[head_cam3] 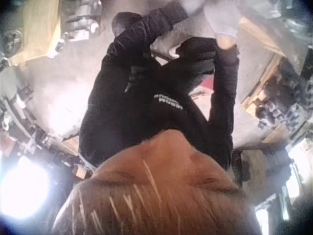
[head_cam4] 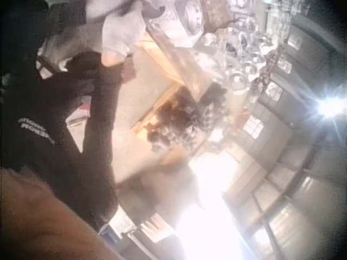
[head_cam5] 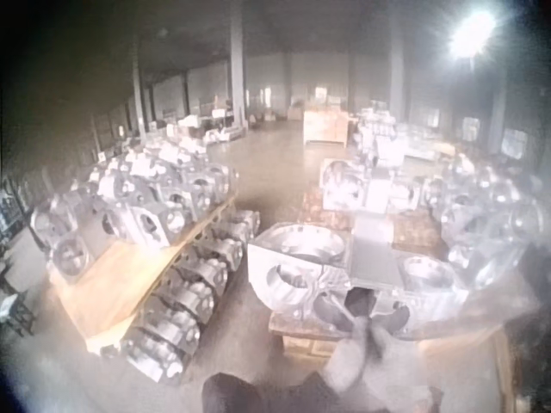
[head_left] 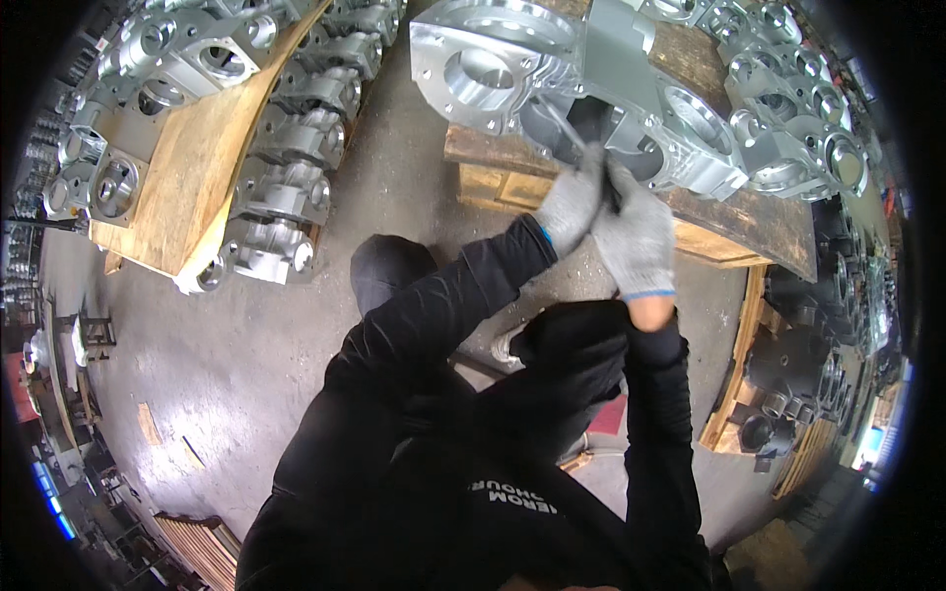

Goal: The person uses a deburring tool to scrape and smooth the edges of a large metal casting on a wooden workbench. They repeatedly reposition the part to access different edges and surfaces, then place the finished piece aside and pick up another similar casting to continue the process.

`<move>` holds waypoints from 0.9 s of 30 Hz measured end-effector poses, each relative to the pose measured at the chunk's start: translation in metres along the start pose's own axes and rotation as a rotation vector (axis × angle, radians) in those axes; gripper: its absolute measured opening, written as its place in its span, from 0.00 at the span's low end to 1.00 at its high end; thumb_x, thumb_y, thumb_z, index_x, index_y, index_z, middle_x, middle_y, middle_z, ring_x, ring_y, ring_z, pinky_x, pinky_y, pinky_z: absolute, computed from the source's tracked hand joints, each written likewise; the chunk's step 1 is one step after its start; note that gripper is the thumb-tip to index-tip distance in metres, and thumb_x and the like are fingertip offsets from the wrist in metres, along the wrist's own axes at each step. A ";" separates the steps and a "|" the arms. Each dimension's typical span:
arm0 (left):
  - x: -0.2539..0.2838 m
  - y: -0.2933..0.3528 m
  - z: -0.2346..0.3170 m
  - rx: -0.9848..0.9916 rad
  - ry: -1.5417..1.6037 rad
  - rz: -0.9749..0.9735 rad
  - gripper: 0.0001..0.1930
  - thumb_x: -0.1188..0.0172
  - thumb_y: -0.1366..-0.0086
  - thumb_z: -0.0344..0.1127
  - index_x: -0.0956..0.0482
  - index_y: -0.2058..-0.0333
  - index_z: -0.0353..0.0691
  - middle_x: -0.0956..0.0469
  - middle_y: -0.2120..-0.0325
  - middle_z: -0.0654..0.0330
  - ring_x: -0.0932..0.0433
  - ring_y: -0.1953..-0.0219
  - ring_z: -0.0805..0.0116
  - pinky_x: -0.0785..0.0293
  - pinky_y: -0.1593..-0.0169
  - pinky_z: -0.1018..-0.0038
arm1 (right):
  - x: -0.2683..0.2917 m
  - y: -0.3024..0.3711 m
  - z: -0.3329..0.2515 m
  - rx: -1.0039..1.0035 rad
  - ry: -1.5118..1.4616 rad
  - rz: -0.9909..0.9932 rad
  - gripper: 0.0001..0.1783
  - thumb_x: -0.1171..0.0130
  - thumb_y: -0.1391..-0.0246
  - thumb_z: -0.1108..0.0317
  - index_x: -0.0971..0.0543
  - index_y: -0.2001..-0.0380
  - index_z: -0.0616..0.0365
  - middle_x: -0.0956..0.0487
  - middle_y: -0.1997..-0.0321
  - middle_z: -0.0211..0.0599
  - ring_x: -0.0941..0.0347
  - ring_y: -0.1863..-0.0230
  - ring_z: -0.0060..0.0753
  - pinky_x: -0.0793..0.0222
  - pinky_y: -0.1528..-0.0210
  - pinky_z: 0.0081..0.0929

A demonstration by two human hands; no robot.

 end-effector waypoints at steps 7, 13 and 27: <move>0.001 -0.007 -0.001 -0.147 -0.150 0.018 0.45 0.69 0.23 0.67 0.23 0.50 0.22 0.17 0.64 0.33 0.15 0.55 0.42 0.20 0.53 0.59 | 0.002 0.008 -0.005 0.219 -0.092 0.060 0.18 0.44 0.39 0.66 0.18 0.46 0.53 0.18 0.62 0.58 0.20 0.56 0.63 0.23 0.56 0.47; 0.015 0.052 0.054 -0.441 -0.627 0.051 0.25 0.47 0.24 0.52 0.23 0.46 0.32 0.20 0.54 0.37 0.17 0.55 0.50 0.20 0.53 0.63 | 0.014 0.019 0.044 -0.029 -0.379 0.027 0.20 0.37 0.36 0.69 0.18 0.42 0.58 0.13 0.55 0.50 0.15 0.57 0.22 0.22 0.52 0.25; 0.081 -0.003 0.202 -1.382 -1.512 0.536 0.32 0.55 0.23 0.55 0.18 0.80 0.40 0.28 0.91 0.52 0.27 0.87 0.53 0.27 0.77 0.59 | 0.010 0.016 0.081 -0.122 -0.522 -0.029 0.19 0.34 0.38 0.72 0.17 0.44 0.63 0.11 0.56 0.38 0.21 0.59 0.13 0.24 0.53 0.20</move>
Point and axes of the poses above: each hand's wrist, its own y-axis away from the middle knuckle, its own x-axis out of the back of the hand, z = x × y, the point moved 9 cm from there along -y, towards the middle knuckle
